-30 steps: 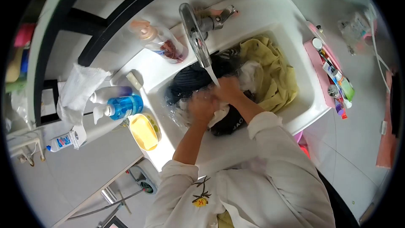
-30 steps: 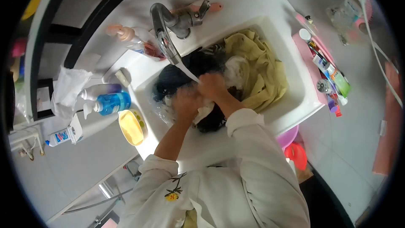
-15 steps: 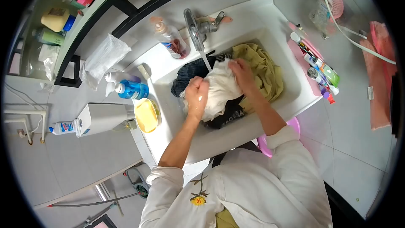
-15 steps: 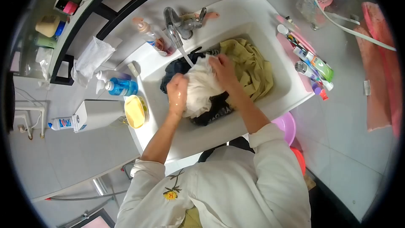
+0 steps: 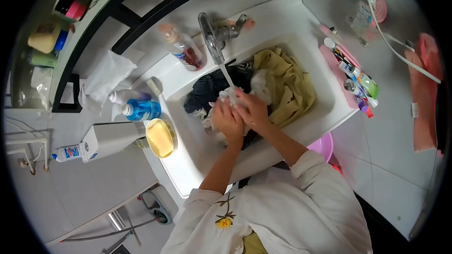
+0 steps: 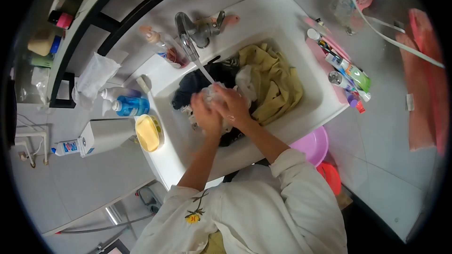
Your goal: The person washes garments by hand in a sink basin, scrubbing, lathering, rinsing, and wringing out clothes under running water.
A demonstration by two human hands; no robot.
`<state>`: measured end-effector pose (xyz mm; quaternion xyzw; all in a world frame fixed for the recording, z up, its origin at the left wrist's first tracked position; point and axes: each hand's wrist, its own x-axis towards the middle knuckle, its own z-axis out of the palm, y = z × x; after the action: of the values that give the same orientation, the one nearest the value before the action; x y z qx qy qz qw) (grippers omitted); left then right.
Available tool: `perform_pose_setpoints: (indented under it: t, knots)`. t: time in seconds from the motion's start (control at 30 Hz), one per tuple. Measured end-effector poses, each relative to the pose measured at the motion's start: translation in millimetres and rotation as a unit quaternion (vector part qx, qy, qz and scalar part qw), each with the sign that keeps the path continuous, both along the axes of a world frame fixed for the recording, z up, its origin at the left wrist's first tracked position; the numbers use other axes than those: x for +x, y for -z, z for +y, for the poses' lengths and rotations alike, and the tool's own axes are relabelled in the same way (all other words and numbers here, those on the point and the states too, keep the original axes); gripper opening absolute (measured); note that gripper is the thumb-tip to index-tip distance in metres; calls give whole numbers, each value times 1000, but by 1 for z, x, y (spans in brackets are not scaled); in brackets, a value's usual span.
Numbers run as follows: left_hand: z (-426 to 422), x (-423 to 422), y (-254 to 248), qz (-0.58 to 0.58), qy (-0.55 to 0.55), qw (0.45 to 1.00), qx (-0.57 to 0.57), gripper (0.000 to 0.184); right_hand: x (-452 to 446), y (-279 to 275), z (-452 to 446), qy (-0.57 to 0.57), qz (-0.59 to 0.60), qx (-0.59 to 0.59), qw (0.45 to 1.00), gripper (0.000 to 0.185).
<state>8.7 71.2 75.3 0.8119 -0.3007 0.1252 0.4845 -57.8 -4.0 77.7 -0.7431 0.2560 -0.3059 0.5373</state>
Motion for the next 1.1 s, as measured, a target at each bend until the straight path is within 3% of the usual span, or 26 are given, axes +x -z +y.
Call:
perform_pose_setpoints:
  t: [0.1, 0.2, 0.3, 0.4, 0.43, 0.5, 0.6, 0.7, 0.8, 0.9, 0.93, 1.0, 1.1]
  knots:
    - [0, 3, 50, -88, 74, 992, 45, 30, -9, 27, -1, 53, 140, -265, 953, 40]
    - [-7, 16, 67, -90, 112, 988, 62, 22, 2, 57, -13, 88, 109, -298, 944, 30]
    - [-20, 35, 75, -37, 150, 974, 164, 14, 15, 77, -46, 42, 175, -228, 957, 23]
    - [-43, 41, 77, -143, 102, 943, 282, 15, 24, 100, -66, -11, 226, -212, 951, 20]
    - [-50, 40, 73, -88, 94, 945, 300, 16, 27, 106, -71, -19, 242, -196, 950, 20]
    - [-66, 38, 62, 22, 78, 942, 325, 18, 31, 115, -82, -31, 272, -172, 946, 22]
    - [-79, 47, 72, -39, 73, 951, 296, 19, 38, 133, -91, 4, 246, -123, 961, 23]
    - [-78, 57, 66, -29, 131, 948, 290, 15, 31, 74, -86, -8, 279, -122, 953, 24]
    - [-63, 55, 22, -77, 178, 916, 351, 20, 21, 76, -69, 75, 223, -64, 970, 23]
    - [-62, 75, -14, -287, 247, 872, 309, 21, 11, 76, -57, 95, 238, -63, 964, 23]
    - [-59, 90, 4, -324, 255, 856, 311, 25, 7, 73, -52, 97, 250, -56, 962, 24]
    - [-46, 105, 19, -261, 267, 867, 330, 32, 0, 65, -49, 102, 273, -47, 955, 24]
    - [-35, 97, 28, -38, 155, 903, 400, 37, -10, 73, -40, 142, 236, -24, 961, 24]
